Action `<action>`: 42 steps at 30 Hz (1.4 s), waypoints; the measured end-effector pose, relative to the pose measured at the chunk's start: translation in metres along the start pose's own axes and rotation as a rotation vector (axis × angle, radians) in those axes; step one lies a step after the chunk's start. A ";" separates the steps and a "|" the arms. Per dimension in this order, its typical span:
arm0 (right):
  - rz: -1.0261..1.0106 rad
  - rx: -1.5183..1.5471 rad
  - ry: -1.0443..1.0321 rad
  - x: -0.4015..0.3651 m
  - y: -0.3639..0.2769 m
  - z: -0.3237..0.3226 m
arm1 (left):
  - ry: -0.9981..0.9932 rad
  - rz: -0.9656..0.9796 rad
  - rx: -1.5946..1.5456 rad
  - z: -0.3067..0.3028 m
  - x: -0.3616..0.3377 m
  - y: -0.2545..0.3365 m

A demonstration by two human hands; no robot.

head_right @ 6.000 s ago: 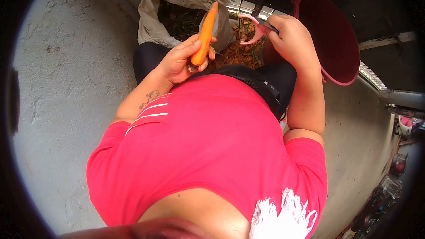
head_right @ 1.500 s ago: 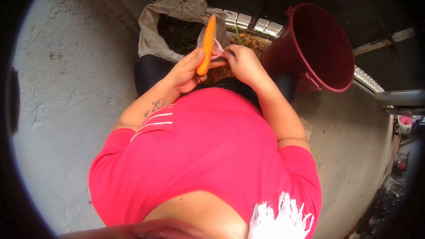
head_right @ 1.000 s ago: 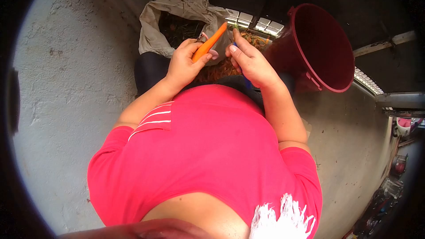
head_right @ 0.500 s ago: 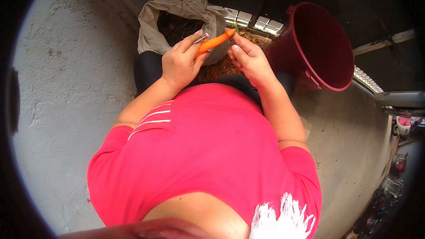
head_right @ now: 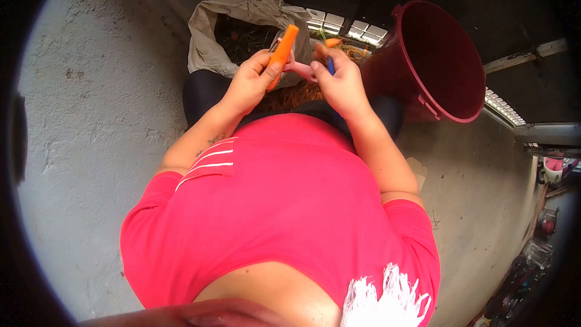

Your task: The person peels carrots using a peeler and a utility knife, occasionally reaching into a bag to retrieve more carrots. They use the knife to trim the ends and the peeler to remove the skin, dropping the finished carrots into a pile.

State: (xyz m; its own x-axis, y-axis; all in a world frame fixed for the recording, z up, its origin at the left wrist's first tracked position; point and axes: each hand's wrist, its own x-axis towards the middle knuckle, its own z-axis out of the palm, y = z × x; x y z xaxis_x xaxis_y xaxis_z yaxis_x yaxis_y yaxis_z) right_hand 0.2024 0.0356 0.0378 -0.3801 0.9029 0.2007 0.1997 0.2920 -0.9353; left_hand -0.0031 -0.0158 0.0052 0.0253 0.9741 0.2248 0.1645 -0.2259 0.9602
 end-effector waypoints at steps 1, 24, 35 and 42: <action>-0.277 -0.306 0.069 0.001 0.000 0.007 | -0.026 -0.095 -0.219 0.002 -0.001 0.000; 0.010 0.069 -0.048 -0.005 -0.005 0.029 | 0.074 -0.152 -0.904 0.026 -0.006 -0.002; -0.614 -0.438 -0.099 0.009 -0.014 -0.008 | -0.460 -0.470 -0.622 -0.025 -0.002 0.004; 0.766 0.617 0.088 0.029 0.044 -0.023 | -0.079 0.147 0.229 -0.011 0.000 -0.006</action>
State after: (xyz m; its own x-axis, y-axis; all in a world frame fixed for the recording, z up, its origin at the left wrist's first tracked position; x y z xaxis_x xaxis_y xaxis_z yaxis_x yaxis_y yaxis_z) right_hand 0.2204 0.0820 0.0091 -0.2709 0.8066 -0.5253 -0.1516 -0.5747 -0.8042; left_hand -0.0146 -0.0147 0.0013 0.1412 0.9309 0.3368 0.3717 -0.3651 0.8535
